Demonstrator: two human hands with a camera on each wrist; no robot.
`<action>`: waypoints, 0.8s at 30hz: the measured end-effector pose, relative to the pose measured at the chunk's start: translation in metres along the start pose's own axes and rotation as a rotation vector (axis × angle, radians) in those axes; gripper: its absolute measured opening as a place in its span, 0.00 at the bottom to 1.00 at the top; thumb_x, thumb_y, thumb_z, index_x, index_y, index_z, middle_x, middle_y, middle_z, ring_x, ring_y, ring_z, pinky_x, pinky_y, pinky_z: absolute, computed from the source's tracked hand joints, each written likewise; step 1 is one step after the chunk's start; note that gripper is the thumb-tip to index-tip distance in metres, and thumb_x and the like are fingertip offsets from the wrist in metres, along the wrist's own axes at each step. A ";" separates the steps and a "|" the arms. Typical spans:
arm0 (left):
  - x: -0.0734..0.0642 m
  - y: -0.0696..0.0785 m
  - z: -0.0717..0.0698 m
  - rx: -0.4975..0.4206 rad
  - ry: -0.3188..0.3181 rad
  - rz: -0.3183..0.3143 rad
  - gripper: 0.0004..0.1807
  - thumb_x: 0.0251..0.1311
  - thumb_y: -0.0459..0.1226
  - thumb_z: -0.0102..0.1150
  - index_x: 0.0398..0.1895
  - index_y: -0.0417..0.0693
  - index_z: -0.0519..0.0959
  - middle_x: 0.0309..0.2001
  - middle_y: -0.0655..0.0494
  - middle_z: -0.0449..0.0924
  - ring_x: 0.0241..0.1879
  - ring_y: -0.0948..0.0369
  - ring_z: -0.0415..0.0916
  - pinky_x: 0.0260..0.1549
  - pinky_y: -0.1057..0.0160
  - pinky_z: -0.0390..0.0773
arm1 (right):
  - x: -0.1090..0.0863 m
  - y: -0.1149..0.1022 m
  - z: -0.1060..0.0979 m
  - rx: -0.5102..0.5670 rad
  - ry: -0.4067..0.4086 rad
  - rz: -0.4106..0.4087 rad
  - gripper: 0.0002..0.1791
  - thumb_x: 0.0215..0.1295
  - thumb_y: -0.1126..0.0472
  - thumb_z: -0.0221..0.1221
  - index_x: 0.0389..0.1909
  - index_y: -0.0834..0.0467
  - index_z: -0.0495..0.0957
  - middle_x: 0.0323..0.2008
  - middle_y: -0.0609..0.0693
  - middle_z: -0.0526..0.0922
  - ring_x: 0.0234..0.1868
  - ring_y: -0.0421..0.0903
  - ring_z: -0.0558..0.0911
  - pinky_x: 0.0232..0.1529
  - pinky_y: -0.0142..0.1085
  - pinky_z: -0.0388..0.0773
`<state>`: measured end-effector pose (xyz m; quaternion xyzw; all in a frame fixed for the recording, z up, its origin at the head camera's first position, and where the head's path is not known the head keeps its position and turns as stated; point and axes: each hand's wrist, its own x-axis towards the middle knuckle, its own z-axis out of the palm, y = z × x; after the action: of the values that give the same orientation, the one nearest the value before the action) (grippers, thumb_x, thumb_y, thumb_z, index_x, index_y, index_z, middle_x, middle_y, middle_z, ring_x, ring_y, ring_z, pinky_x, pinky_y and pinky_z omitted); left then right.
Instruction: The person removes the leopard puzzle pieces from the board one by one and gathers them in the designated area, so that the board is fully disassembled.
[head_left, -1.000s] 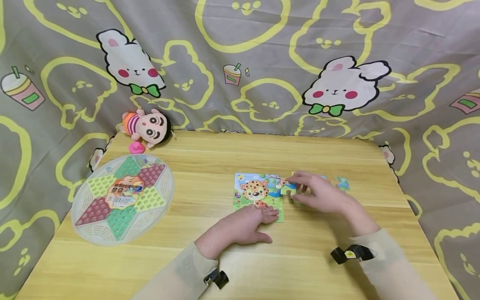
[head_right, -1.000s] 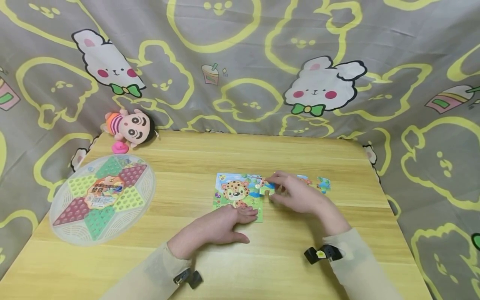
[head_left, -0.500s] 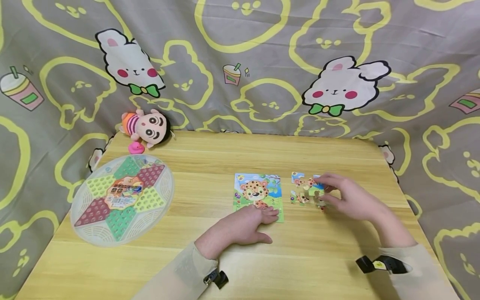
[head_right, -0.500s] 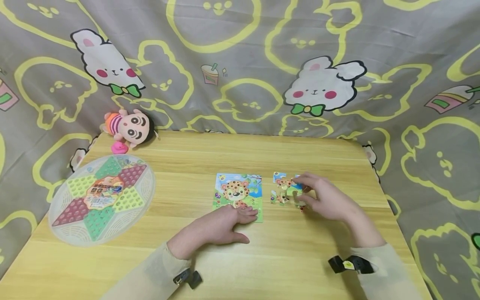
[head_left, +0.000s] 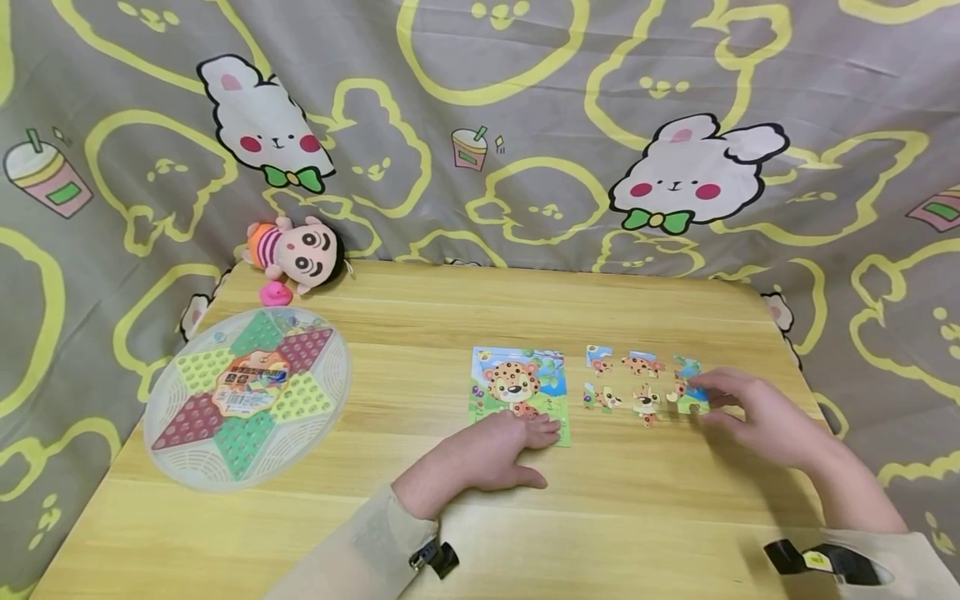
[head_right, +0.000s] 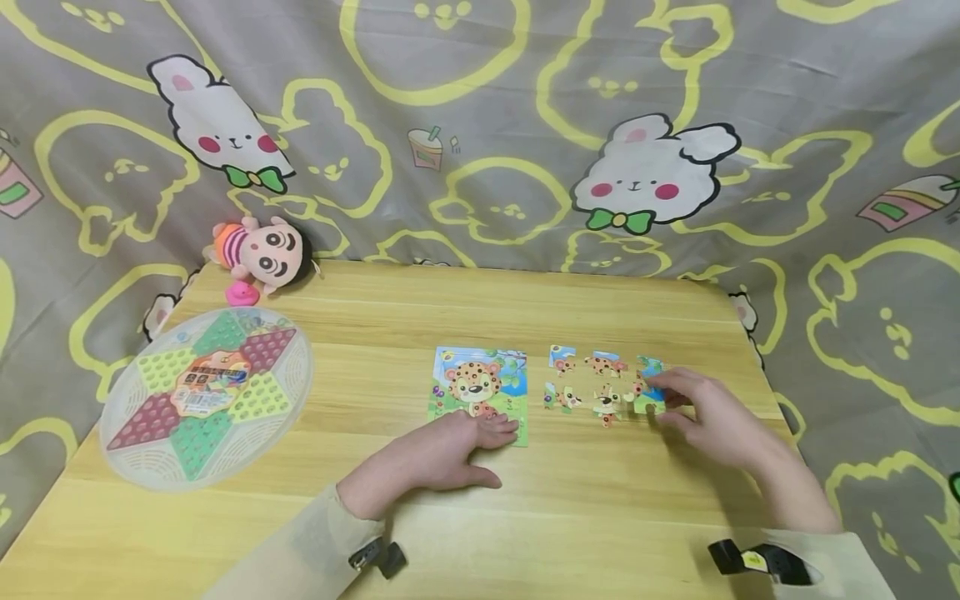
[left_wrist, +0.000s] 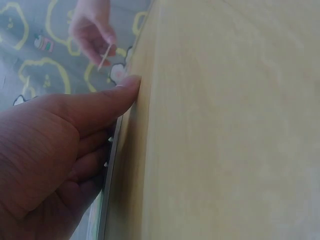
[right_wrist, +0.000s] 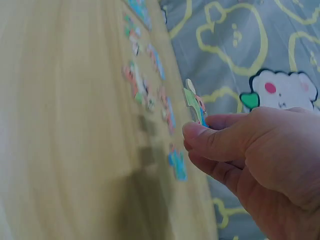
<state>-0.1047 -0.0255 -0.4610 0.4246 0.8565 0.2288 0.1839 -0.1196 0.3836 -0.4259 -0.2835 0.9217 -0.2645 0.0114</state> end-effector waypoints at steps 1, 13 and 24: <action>0.000 0.000 0.000 0.000 0.000 0.002 0.37 0.68 0.51 0.71 0.76 0.47 0.73 0.78 0.58 0.65 0.78 0.61 0.58 0.76 0.62 0.57 | -0.003 0.003 0.000 -0.010 0.005 0.003 0.28 0.59 0.74 0.74 0.62 0.62 0.81 0.53 0.50 0.85 0.47 0.40 0.85 0.49 0.21 0.78; 0.001 0.000 0.001 -0.005 0.007 0.002 0.37 0.67 0.51 0.71 0.76 0.47 0.74 0.78 0.58 0.65 0.78 0.62 0.59 0.76 0.63 0.56 | -0.022 0.023 0.010 -0.002 0.010 0.033 0.27 0.55 0.76 0.75 0.57 0.62 0.84 0.51 0.50 0.83 0.44 0.39 0.83 0.45 0.26 0.83; 0.000 -0.001 0.001 -0.003 0.009 0.001 0.38 0.67 0.51 0.71 0.76 0.47 0.73 0.78 0.58 0.65 0.78 0.62 0.59 0.76 0.63 0.56 | -0.022 0.028 0.016 -0.015 -0.010 0.059 0.26 0.58 0.75 0.74 0.59 0.62 0.84 0.52 0.50 0.80 0.45 0.38 0.80 0.43 0.29 0.84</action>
<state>-0.1047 -0.0256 -0.4628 0.4237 0.8568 0.2319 0.1804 -0.1128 0.4070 -0.4562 -0.2574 0.9316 -0.2557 0.0217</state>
